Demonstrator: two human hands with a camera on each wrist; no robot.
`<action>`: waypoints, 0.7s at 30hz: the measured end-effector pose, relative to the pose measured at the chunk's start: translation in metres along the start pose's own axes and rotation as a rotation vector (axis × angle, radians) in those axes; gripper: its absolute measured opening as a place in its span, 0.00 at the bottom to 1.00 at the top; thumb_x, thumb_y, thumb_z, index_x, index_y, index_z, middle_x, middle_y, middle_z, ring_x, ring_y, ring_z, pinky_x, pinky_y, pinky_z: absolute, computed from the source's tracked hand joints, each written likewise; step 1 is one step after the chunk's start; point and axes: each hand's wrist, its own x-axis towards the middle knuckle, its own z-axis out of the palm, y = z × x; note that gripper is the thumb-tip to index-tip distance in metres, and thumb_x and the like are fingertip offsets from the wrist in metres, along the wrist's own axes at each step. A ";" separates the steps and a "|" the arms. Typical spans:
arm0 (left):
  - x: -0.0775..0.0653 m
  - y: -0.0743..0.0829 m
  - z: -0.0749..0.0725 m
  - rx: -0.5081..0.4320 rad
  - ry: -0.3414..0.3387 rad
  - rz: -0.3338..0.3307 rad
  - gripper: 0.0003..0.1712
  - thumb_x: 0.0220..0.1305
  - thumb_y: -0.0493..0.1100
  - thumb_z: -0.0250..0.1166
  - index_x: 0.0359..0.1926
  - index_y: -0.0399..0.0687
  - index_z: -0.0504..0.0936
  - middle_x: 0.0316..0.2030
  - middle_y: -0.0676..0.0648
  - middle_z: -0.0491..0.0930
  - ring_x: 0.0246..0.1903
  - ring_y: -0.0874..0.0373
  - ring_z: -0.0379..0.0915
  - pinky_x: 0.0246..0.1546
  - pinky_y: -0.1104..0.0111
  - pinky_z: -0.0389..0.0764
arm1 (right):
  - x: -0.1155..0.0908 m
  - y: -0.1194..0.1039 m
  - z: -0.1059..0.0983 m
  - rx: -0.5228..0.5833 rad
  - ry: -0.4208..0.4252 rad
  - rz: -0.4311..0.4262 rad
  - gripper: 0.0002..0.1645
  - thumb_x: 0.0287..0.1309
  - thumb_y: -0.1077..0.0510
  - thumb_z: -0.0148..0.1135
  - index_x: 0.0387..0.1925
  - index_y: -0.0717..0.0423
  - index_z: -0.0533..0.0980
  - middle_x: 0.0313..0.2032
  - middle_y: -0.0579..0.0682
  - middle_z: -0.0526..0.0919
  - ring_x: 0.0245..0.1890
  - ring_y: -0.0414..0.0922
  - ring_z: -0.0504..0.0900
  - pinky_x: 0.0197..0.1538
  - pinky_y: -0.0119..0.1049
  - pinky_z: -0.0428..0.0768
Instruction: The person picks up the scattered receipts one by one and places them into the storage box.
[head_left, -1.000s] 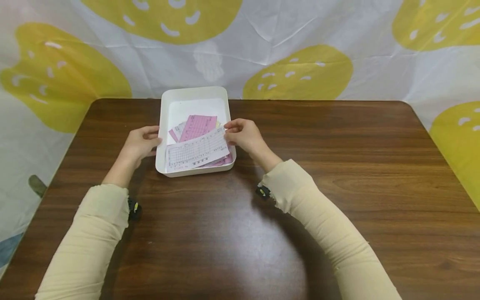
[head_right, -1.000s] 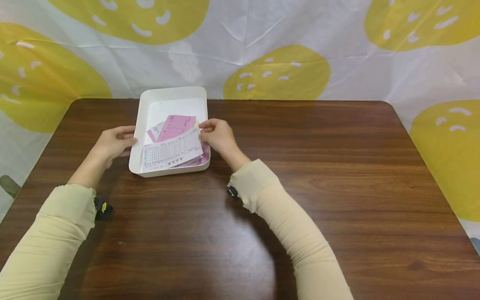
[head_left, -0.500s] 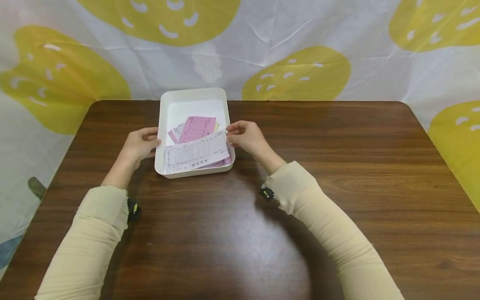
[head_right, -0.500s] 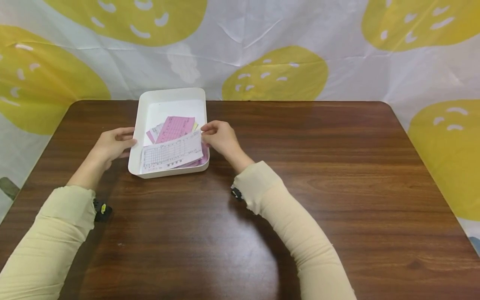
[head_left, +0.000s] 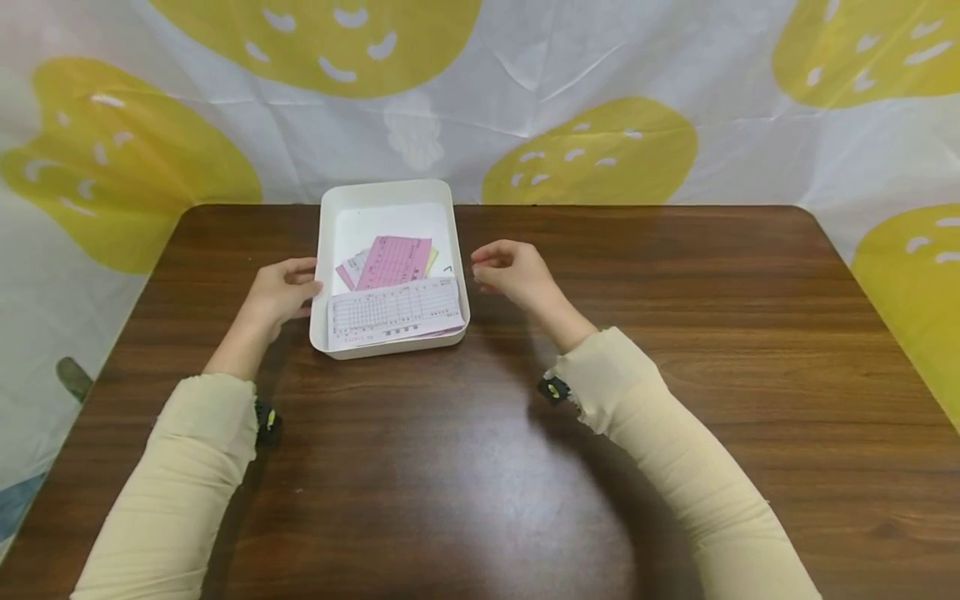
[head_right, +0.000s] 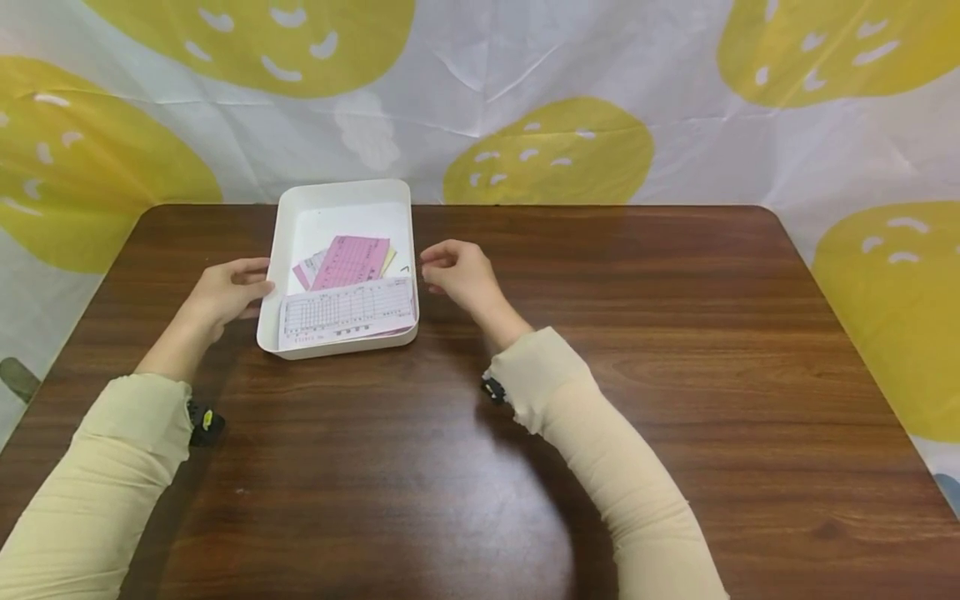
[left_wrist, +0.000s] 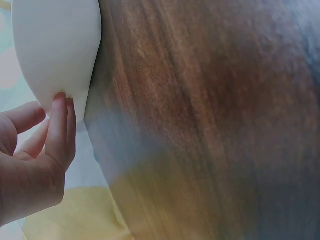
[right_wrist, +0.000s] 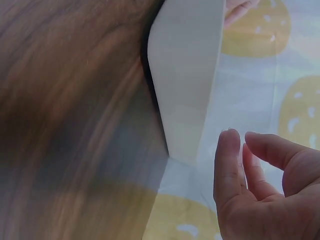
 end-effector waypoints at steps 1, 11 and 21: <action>0.000 0.000 0.000 0.000 0.000 0.002 0.31 0.71 0.35 0.48 0.72 0.37 0.54 0.66 0.30 0.63 0.61 0.42 0.65 0.61 0.52 0.75 | -0.001 0.000 -0.003 0.005 0.004 -0.008 0.17 0.61 0.69 0.56 0.51 0.74 0.73 0.44 0.68 0.80 0.29 0.35 0.78 0.41 0.30 0.86; 0.001 0.000 0.000 0.002 0.002 0.009 0.31 0.71 0.35 0.48 0.72 0.37 0.54 0.65 0.30 0.64 0.61 0.43 0.65 0.60 0.53 0.76 | -0.012 -0.006 -0.044 -0.034 0.072 -0.043 0.17 0.63 0.66 0.56 0.52 0.71 0.73 0.33 0.46 0.79 0.32 0.34 0.80 0.39 0.26 0.85; 0.000 -0.004 0.001 0.004 0.018 0.033 0.30 0.72 0.37 0.48 0.72 0.37 0.56 0.64 0.30 0.65 0.59 0.44 0.66 0.60 0.52 0.77 | -0.030 -0.009 -0.086 -0.069 0.155 -0.064 0.17 0.65 0.65 0.53 0.53 0.70 0.71 0.28 0.35 0.77 0.28 0.28 0.79 0.36 0.21 0.83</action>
